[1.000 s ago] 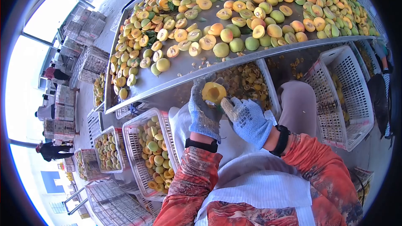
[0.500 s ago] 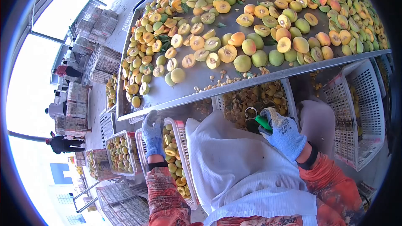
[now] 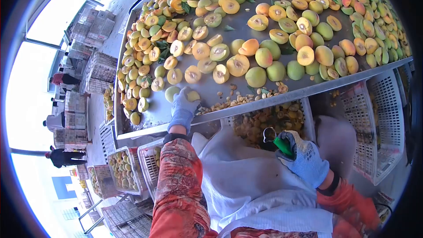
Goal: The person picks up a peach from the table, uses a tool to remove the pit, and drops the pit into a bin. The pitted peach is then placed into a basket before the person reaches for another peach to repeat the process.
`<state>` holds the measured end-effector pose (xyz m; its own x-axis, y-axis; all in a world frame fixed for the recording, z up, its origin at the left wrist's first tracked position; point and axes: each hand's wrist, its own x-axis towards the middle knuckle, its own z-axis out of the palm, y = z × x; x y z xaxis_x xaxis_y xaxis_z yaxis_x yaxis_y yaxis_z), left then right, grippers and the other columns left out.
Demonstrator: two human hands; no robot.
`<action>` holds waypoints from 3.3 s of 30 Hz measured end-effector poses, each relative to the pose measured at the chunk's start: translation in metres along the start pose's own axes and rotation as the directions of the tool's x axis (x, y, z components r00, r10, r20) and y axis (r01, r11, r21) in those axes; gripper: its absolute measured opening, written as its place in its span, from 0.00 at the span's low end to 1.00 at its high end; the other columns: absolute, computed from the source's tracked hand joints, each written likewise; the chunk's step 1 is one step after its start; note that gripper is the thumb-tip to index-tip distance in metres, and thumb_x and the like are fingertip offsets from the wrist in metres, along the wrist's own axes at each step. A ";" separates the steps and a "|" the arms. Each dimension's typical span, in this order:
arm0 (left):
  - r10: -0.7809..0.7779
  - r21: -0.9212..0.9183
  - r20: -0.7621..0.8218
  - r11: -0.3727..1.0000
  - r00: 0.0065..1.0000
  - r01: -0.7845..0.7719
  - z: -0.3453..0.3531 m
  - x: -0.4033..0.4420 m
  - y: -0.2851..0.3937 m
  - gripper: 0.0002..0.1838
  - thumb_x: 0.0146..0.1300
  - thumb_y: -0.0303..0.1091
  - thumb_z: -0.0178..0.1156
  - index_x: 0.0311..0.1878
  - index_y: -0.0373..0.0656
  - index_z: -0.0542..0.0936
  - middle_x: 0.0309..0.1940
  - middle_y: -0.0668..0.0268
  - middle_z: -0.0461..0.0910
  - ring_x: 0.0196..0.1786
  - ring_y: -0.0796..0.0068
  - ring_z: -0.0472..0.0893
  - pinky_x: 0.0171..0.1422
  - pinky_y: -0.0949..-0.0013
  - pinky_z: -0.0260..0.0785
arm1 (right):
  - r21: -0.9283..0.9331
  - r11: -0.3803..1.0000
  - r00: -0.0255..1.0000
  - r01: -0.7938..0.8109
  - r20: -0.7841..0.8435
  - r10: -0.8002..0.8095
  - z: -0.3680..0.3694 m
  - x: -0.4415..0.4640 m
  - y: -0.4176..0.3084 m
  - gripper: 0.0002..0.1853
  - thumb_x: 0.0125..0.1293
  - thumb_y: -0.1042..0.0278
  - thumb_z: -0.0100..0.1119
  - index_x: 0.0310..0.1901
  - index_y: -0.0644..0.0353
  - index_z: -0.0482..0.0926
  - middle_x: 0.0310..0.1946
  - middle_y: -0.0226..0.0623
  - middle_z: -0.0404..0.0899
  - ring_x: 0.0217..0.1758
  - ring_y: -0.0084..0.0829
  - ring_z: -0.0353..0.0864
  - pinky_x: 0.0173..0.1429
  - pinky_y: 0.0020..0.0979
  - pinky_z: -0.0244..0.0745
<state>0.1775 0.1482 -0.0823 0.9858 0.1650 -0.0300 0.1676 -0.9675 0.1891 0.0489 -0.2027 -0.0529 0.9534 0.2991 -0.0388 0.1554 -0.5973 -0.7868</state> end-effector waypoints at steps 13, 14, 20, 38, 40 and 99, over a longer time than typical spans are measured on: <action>0.057 -0.877 0.301 -0.376 0.952 0.300 -0.038 -0.161 0.125 0.30 0.64 0.54 0.48 0.60 0.39 0.67 0.42 0.55 0.77 0.27 0.66 0.80 0.21 0.69 0.73 | -0.092 0.944 0.927 0.315 -0.183 -0.327 -0.001 -0.036 -0.044 0.22 0.58 0.53 0.60 0.47 0.62 0.75 0.30 0.45 0.80 0.24 0.42 0.81 0.28 0.36 0.75; 0.058 -0.872 0.307 -0.383 0.950 0.305 -0.041 -0.171 0.129 0.30 0.64 0.54 0.48 0.60 0.39 0.67 0.42 0.55 0.77 0.27 0.66 0.80 0.21 0.69 0.73 | -0.097 0.946 0.930 0.310 -0.175 -0.323 -0.003 -0.040 -0.047 0.22 0.58 0.53 0.60 0.47 0.62 0.75 0.30 0.45 0.80 0.24 0.42 0.81 0.28 0.36 0.75; 0.143 -0.922 0.359 -0.101 0.922 0.375 -0.066 -0.207 0.151 0.26 0.66 0.53 0.46 0.51 0.37 0.73 0.27 0.60 0.78 0.19 0.71 0.77 0.17 0.75 0.65 | -0.378 0.849 0.901 0.369 -0.078 -0.426 -0.013 -0.061 -0.057 0.25 0.58 0.53 0.58 0.53 0.59 0.72 0.29 0.41 0.77 0.25 0.37 0.80 0.29 0.35 0.73; -0.104 -0.954 0.250 0.146 0.963 0.263 -0.092 -0.236 0.186 0.16 0.63 0.41 0.54 0.43 0.37 0.78 0.27 0.65 0.78 0.17 0.80 0.74 0.14 0.80 0.63 | -0.241 0.872 0.893 0.426 -0.043 -0.448 -0.020 -0.088 -0.054 0.24 0.59 0.56 0.61 0.51 0.64 0.73 0.18 0.38 0.74 0.16 0.31 0.74 0.20 0.31 0.67; -0.094 -0.961 0.136 0.228 0.986 0.155 -0.077 -0.232 0.181 0.16 0.63 0.40 0.54 0.43 0.36 0.79 0.29 0.64 0.79 0.23 0.80 0.76 0.24 0.79 0.66 | 0.142 0.974 0.967 0.174 0.163 -0.196 -0.035 -0.087 -0.063 0.23 0.61 0.52 0.58 0.49 0.62 0.74 0.14 0.36 0.71 0.13 0.30 0.71 0.18 0.30 0.65; 0.244 -0.761 0.586 -0.161 0.773 0.628 -0.064 -0.220 0.153 0.32 0.62 0.60 0.48 0.49 0.37 0.75 0.28 0.56 0.80 0.18 0.64 0.78 0.16 0.72 0.68 | -0.623 0.658 0.873 0.423 0.084 -0.481 -0.013 -0.080 -0.036 0.32 0.57 0.56 0.57 0.62 0.59 0.64 0.27 0.39 0.73 0.23 0.35 0.75 0.28 0.37 0.68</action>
<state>-0.0142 -0.0239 0.0156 0.8039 -0.2209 -0.5522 0.5906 0.4053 0.6978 -0.0297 -0.2151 -0.0133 0.7356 0.6110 0.2924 0.6664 -0.7302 -0.1508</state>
